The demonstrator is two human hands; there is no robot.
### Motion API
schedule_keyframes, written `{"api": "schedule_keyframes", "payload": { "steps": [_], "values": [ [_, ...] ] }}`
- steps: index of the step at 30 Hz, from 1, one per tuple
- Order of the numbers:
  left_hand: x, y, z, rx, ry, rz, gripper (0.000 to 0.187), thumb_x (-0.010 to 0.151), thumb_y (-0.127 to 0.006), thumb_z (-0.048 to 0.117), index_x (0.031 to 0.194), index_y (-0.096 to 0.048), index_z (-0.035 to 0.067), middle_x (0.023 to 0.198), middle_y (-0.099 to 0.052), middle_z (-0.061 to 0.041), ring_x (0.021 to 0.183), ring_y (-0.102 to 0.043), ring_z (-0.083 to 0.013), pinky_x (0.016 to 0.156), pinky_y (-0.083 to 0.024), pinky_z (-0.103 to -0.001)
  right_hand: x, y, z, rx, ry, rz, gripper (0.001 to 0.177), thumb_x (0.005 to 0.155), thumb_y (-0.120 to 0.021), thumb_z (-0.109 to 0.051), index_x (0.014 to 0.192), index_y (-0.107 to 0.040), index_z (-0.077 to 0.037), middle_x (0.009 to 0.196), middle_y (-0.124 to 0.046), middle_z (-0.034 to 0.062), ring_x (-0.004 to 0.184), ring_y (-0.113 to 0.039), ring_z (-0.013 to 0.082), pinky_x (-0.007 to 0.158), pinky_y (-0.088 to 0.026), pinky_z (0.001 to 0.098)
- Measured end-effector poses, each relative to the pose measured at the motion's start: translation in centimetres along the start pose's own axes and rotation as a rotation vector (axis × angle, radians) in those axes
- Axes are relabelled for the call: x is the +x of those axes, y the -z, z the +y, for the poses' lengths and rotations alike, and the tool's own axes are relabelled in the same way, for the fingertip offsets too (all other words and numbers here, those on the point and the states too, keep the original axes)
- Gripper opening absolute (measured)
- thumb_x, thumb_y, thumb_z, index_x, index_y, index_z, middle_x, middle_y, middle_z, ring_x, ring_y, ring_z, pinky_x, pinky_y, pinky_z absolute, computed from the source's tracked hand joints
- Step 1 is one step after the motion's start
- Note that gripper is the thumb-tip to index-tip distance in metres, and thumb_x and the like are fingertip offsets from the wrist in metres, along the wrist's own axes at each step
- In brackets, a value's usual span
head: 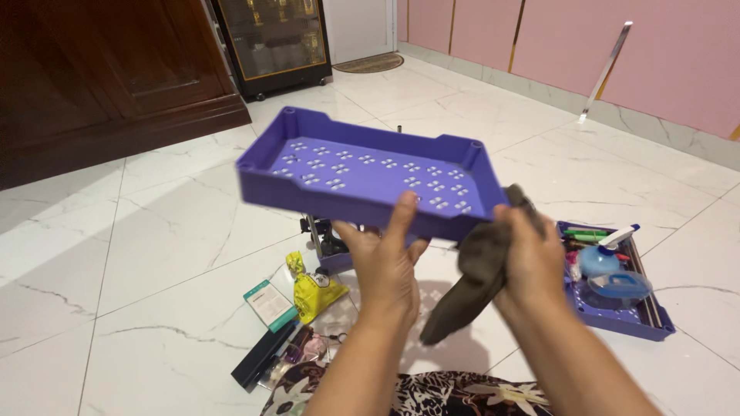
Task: The person wipes a black wallet with a cloth, then thoroughly cleans a purple plastic tray with a cloth, and finally places the tray onto a metal cart.
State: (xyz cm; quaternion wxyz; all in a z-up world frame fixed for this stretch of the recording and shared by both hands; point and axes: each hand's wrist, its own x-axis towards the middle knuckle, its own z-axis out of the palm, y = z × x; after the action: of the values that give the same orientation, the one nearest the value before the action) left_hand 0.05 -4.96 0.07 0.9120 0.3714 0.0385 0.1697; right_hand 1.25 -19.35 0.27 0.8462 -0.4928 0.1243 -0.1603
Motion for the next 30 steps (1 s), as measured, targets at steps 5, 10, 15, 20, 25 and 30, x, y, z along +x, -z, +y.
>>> {"api": "schedule_keyframes", "payload": {
  "steps": [5,10,15,20,25,30],
  "values": [
    [0.6,-0.3,1.1,0.137,-0.062,0.103,0.078,0.077,-0.063,0.002,0.140,-0.017,0.005,0.121,-0.053,-0.018,0.107,-0.062,-0.0257,0.088,-0.059,-0.044,-2.9,-0.2,0.8,-0.053,0.038,-0.023,0.031,0.097,-0.060,-0.033,0.116,-0.054,-0.009,0.102,-0.062,0.0082,0.086,-0.066,0.0199,0.072,-0.057,0.0376],
    [-0.1,0.4,2.1,0.329,0.240,0.030,0.070,0.076,-0.060,-0.002,0.136,-0.022,0.001,0.109,-0.054,-0.020,0.091,-0.062,-0.0284,0.075,-0.061,-0.039,1.7,1.5,-1.7,-0.258,0.086,-0.051,0.040,0.107,-0.041,-0.043,0.122,-0.056,-0.010,0.111,-0.063,0.0097,0.095,-0.066,0.0179,0.084,-0.057,0.0376],
    [-1.3,0.9,3.3,0.404,0.220,-0.026,0.071,0.074,-0.057,-0.002,0.135,-0.021,0.001,0.114,-0.058,-0.020,0.097,-0.067,-0.0254,0.082,-0.061,-0.037,4.7,2.0,-4.5,-0.141,0.187,-0.047,0.039,0.105,-0.042,-0.043,0.127,-0.052,-0.012,0.113,-0.063,0.0072,0.096,-0.069,0.0185,0.084,-0.060,0.0399],
    [-1.4,0.1,3.5,0.393,0.108,0.163,0.076,0.082,-0.052,-0.004,0.148,-0.016,0.003,0.130,-0.053,-0.022,0.112,-0.061,-0.0251,0.094,-0.051,-0.037,1.3,1.2,-2.8,-0.102,0.240,-0.025,0.037,0.105,-0.045,-0.039,0.131,-0.045,-0.013,0.112,-0.060,0.0066,0.095,-0.065,0.0183,0.081,-0.058,0.0412],
    [-0.8,0.5,5.7,0.342,0.103,0.162,0.099,0.078,-0.042,-0.011,0.158,0.005,0.022,0.137,-0.047,-0.012,0.112,-0.060,-0.0232,0.091,-0.053,-0.037,-3.8,1.1,-1.0,-0.043,0.097,0.070,0.035,0.103,-0.042,-0.036,0.133,-0.038,-0.019,0.108,-0.061,0.0045,0.094,-0.067,0.0166,0.078,-0.061,0.0385],
    [-0.2,1.8,7.5,0.605,0.181,0.038,0.105,0.078,-0.039,-0.014,0.162,-0.001,0.037,0.136,-0.057,-0.021,0.097,-0.059,-0.0263,0.075,-0.056,-0.039,-1.9,3.3,-5.3,-0.340,0.175,-0.237,0.033,0.109,-0.042,-0.032,0.129,-0.056,-0.009,0.098,-0.061,0.0107,0.079,-0.061,0.0192,0.067,-0.054,0.0360]
  ]
}}
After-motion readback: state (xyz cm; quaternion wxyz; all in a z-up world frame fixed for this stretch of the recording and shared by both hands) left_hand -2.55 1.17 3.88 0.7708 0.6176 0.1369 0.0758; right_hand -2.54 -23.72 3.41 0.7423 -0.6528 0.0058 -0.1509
